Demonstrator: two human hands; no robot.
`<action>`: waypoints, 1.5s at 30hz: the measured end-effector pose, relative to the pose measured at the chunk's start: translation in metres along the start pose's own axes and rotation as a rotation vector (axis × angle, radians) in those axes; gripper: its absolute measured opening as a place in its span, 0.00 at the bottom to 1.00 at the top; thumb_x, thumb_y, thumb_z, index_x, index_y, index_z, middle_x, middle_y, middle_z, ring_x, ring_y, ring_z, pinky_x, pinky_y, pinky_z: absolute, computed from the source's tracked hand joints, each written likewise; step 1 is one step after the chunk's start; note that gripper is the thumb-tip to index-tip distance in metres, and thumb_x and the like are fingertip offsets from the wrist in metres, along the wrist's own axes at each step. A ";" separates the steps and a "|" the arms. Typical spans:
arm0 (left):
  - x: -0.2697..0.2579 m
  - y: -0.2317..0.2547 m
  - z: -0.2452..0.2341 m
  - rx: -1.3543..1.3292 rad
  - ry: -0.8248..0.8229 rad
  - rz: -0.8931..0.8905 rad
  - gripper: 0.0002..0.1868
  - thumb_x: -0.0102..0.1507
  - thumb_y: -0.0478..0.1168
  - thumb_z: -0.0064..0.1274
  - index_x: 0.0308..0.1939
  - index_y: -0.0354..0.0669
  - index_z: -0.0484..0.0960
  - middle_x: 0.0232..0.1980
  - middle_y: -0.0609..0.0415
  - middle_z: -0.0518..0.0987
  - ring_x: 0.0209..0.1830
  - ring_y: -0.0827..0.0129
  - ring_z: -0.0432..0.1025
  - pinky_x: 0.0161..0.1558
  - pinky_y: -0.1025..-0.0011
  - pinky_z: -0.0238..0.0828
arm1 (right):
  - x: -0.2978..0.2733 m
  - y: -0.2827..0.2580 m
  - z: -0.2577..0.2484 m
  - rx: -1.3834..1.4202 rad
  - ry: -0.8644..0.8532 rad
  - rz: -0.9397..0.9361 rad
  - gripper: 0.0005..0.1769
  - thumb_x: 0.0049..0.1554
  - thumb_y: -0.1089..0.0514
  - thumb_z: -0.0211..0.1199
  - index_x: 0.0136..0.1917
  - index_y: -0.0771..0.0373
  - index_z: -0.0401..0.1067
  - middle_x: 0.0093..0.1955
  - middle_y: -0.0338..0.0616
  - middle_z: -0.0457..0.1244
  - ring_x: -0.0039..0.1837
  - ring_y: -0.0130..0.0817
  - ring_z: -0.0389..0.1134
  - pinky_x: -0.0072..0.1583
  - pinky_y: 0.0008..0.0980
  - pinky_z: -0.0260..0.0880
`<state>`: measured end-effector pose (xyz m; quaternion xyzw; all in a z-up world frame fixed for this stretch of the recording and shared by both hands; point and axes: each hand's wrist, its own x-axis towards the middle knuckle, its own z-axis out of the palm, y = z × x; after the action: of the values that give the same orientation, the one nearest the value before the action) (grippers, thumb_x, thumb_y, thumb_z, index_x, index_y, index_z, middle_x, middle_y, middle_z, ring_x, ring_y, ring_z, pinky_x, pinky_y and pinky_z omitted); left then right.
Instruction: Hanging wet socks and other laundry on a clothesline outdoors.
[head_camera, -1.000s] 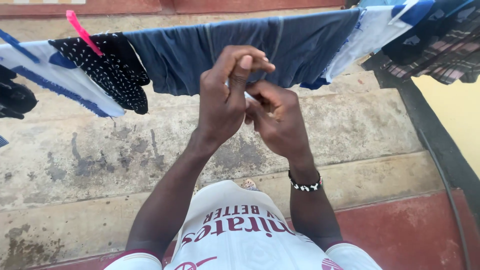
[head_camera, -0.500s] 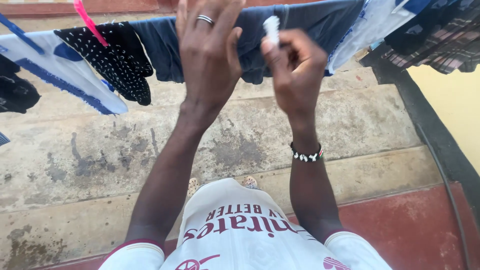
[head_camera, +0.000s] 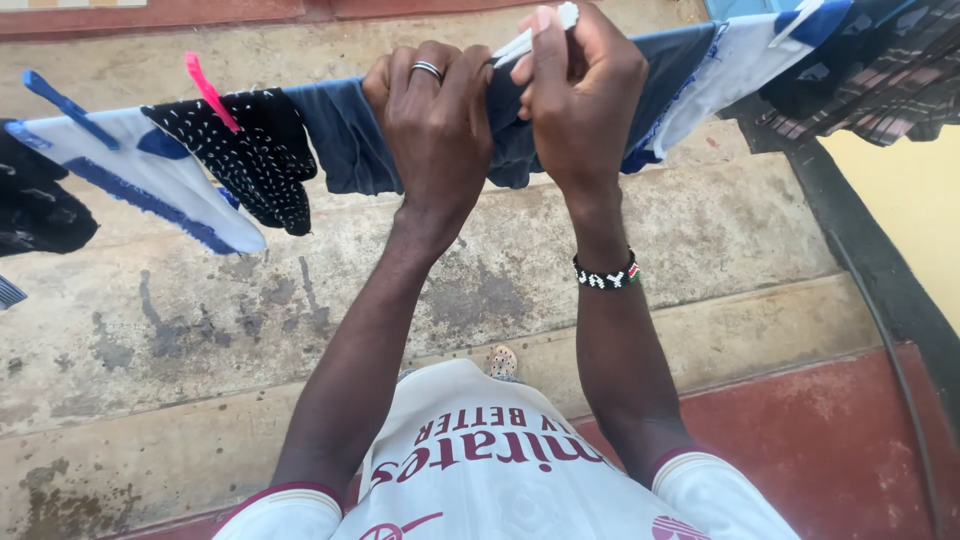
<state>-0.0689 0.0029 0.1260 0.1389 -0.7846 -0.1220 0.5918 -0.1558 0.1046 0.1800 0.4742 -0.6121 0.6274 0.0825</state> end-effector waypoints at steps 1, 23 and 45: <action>0.000 0.001 -0.001 0.004 0.000 0.000 0.07 0.70 0.36 0.60 0.51 0.43 0.83 0.44 0.54 0.75 0.47 0.62 0.69 0.58 0.59 0.58 | 0.001 -0.004 0.001 0.004 -0.001 0.000 0.14 0.74 0.57 0.55 0.51 0.69 0.75 0.36 0.41 0.68 0.34 0.22 0.67 0.36 0.22 0.66; 0.002 0.002 -0.003 -0.012 -0.074 0.044 0.05 0.70 0.37 0.58 0.46 0.41 0.81 0.40 0.52 0.79 0.46 0.61 0.73 0.58 0.58 0.60 | 0.001 -0.001 0.011 -0.610 -0.032 -0.283 0.13 0.68 0.62 0.61 0.41 0.69 0.68 0.33 0.51 0.62 0.36 0.46 0.67 0.40 0.43 0.62; -0.001 -0.008 -0.035 -0.066 -0.064 -0.017 0.15 0.69 0.34 0.62 0.59 0.40 0.80 0.62 0.48 0.77 0.71 0.55 0.69 0.80 0.46 0.50 | 0.001 0.026 0.014 -0.698 -0.013 -0.228 0.17 0.71 0.60 0.61 0.41 0.67 0.66 0.35 0.53 0.62 0.37 0.51 0.64 0.41 0.47 0.59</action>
<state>-0.0344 -0.0054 0.1320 0.1221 -0.7974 -0.1573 0.5696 -0.1676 0.0863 0.1604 0.4867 -0.7330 0.3644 0.3050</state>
